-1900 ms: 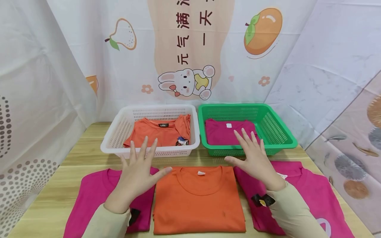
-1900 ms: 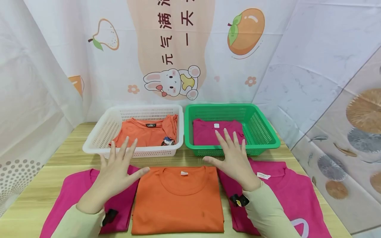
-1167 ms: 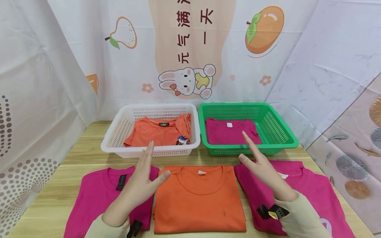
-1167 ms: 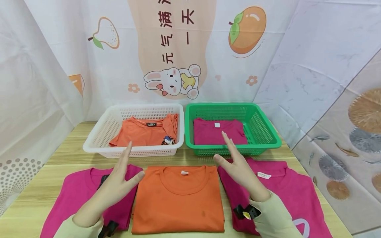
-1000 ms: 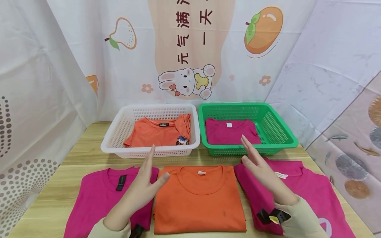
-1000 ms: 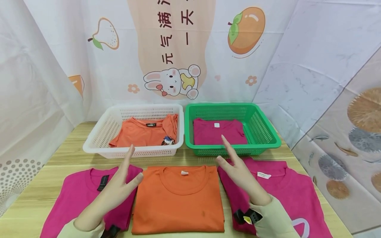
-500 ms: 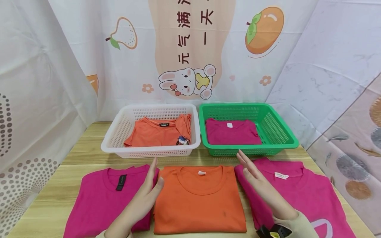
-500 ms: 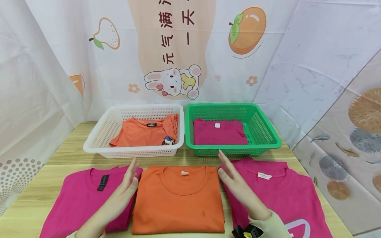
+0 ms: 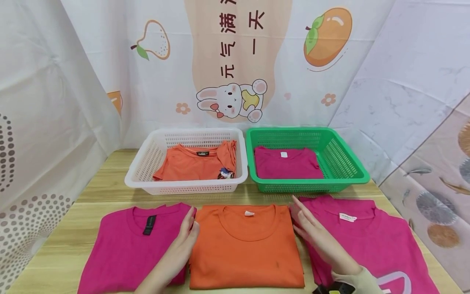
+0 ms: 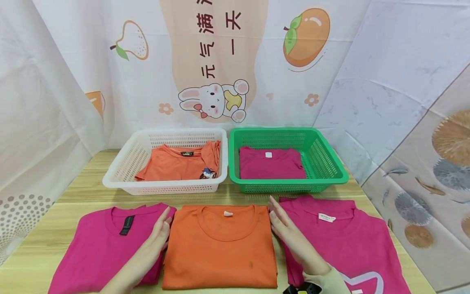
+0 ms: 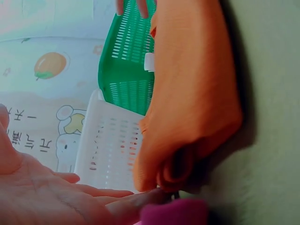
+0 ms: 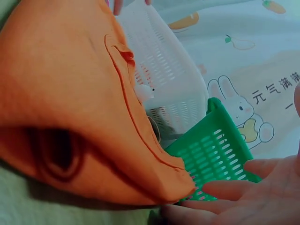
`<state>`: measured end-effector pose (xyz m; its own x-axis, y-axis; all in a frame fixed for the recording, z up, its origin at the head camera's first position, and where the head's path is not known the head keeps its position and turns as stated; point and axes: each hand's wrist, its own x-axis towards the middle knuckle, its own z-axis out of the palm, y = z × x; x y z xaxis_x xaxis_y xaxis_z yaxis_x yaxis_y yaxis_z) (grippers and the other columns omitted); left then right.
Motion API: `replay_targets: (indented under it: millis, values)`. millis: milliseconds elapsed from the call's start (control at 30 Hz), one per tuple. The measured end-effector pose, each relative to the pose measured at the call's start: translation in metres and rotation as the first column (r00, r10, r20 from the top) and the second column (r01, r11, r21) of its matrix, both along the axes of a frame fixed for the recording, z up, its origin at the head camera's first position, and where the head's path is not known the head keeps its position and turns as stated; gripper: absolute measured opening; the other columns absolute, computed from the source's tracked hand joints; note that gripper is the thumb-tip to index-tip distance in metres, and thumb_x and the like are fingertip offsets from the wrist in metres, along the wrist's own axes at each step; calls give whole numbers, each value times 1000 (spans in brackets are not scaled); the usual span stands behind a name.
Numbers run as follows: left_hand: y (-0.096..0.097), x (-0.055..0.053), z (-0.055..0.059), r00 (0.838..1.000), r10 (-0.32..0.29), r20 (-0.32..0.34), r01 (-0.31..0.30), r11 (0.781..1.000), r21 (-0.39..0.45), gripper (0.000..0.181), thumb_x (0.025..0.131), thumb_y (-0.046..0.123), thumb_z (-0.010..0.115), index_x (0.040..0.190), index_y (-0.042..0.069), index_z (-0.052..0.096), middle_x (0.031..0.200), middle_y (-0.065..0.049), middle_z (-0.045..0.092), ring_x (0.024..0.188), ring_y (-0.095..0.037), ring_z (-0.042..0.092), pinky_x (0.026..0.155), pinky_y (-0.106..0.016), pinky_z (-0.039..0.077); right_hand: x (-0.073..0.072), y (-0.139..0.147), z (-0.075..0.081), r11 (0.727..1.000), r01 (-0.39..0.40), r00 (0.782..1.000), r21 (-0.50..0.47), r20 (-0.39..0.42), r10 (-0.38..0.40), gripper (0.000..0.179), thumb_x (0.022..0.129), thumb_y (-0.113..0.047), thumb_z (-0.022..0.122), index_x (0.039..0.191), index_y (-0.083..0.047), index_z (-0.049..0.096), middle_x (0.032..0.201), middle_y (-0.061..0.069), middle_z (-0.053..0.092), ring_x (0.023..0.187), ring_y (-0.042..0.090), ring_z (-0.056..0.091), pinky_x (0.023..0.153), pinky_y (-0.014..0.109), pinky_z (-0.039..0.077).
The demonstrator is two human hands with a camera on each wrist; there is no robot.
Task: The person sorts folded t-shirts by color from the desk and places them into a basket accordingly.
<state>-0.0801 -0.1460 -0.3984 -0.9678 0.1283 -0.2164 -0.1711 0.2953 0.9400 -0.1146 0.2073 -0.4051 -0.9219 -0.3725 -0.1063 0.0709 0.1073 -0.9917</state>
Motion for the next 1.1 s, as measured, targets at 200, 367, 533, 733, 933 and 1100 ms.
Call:
replay_targets:
  millis: [200, 367, 533, 733, 933, 1100]
  values:
    - [-1, -2, -5, 997, 43, 59, -47, 996, 70, 70, 106, 49, 32, 158, 10, 5, 162, -28, 9, 148, -49, 12, 111, -69, 28, -3, -1, -6, 997, 67, 993, -22, 94, -65, 63, 109, -38, 29, 161, -15, 1, 166, 22, 0, 150, 45, 9, 118, 57, 23]
    - [-5, -7, -11, 991, 80, 105, -90, 992, 91, 75, 104, 52, 38, 158, 10, 8, 160, -29, 19, 146, -47, 24, 106, -61, 41, -5, 2, -8, 988, 153, 977, 3, 150, -152, 65, 108, -40, 35, 160, -13, 8, 164, 23, 11, 147, 46, 23, 112, 50, 40]
    - [-7, -8, -17, 987, 77, 139, -97, 986, 139, 74, 101, 47, 50, 158, 17, 13, 157, -30, 24, 142, -46, 33, 101, -55, 47, -8, 6, -13, 992, 126, 970, -3, 210, -122, 65, 107, -40, 39, 159, -11, 12, 161, 23, 21, 131, 31, 48, 98, 36, 50]
    - [-10, -8, -25, 990, 37, 140, -69, 970, 233, 68, 99, 36, 58, 156, 24, 22, 153, -28, 33, 133, -37, 47, 98, -47, 51, -9, 9, -21, 999, 26, 973, -42, 230, -15, 57, 105, -33, 48, 153, -12, 26, 146, 18, 37, 111, 16, 61, 91, 35, 52]
    - [-14, -10, -30, 984, -66, 164, 17, 959, 283, 64, 101, 35, 55, 155, 13, 30, 158, -27, 27, 138, -34, 41, 101, -42, 50, -9, 14, -28, 996, -58, 967, -75, 242, 75, 42, 103, -26, 54, 141, -10, 45, 126, 2, 58, 105, 17, 67, 89, 37, 55]
    - [-14, -9, -34, 967, -195, 165, 145, 951, 274, 58, 101, 36, 56, 150, 7, 42, 158, -24, 30, 138, -29, 42, 101, -35, 50, -9, 17, -31, 985, -152, 953, -83, 252, 168, 47, 103, -23, 54, 144, -3, 47, 139, 8, 53, 113, 15, 64, 93, 33, 55]
